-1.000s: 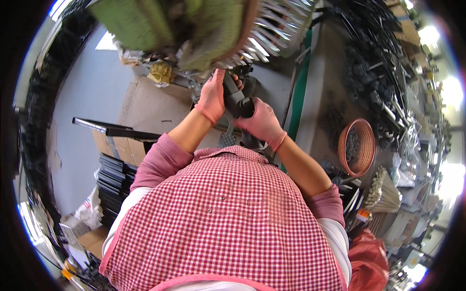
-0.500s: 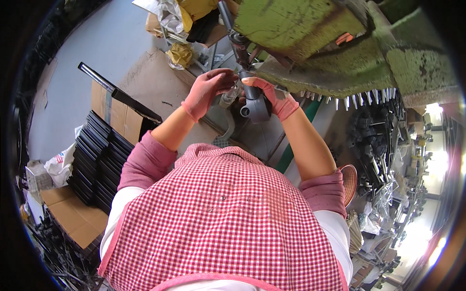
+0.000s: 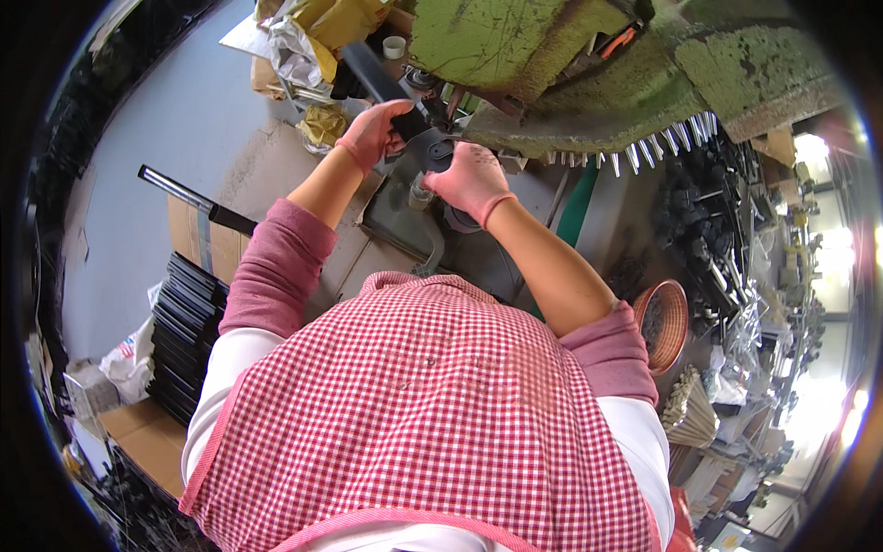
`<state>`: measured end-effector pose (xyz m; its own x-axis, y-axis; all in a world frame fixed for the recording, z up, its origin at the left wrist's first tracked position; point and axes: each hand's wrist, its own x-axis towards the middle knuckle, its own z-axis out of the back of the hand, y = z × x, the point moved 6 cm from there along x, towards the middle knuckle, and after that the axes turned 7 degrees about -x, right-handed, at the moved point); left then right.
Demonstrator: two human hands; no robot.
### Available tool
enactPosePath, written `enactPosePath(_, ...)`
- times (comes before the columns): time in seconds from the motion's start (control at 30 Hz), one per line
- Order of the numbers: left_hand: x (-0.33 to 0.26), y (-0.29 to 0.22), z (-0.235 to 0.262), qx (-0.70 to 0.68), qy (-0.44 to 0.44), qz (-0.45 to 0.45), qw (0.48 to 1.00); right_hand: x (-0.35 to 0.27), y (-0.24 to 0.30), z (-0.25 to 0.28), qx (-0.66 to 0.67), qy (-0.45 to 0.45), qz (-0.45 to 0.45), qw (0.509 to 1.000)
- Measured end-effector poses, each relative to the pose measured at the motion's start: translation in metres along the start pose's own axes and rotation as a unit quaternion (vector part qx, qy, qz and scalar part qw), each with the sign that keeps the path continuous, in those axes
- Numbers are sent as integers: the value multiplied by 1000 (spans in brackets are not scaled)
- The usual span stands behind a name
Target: The person picks small black metal components from a red basket and attaches them to long metal rods using a press machine. The person handles each rod individually, aligns the parts, and operates the press to secure the components before placing the finished rods aside.
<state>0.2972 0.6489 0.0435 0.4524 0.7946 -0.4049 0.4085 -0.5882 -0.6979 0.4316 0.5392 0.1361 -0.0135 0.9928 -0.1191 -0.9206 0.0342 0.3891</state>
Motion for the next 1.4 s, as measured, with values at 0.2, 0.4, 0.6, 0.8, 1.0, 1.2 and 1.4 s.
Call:
enactPosePath(0.2, 10, 8, 26, 29, -45, 20, 998, 1, -8, -15, -5, 2, -60, 998)
enactPosePath(0.4, 3, 8, 20, 50, -24, 14, 998, -8, -8, -10, 2, -10, -70, 997)
enactPosePath(0.6, 15, 13, 29, 67, 14, 34, 997, -7, -6, -7, -21, -41, -23, 999)
enactPosePath(0.8, 0, 9, 27, 36, -4, -20, 999, -12, -6, -10, 8, -22, -35, 999)
enactPosePath(1.0, -15, -10, 24, -106, 66, -34, 992, -21, -3, 21, 38, -67, -17, 997)
enactPosePath(1.2, -105, 151, -3, 9, 102, 309, 946, -109, -115, -1, 116, -35, -235, 964)
enactPosePath(1.4, -5, 250, -158, -121, 81, 231, 962, -224, -184, -32, 163, 18, -268, 949)
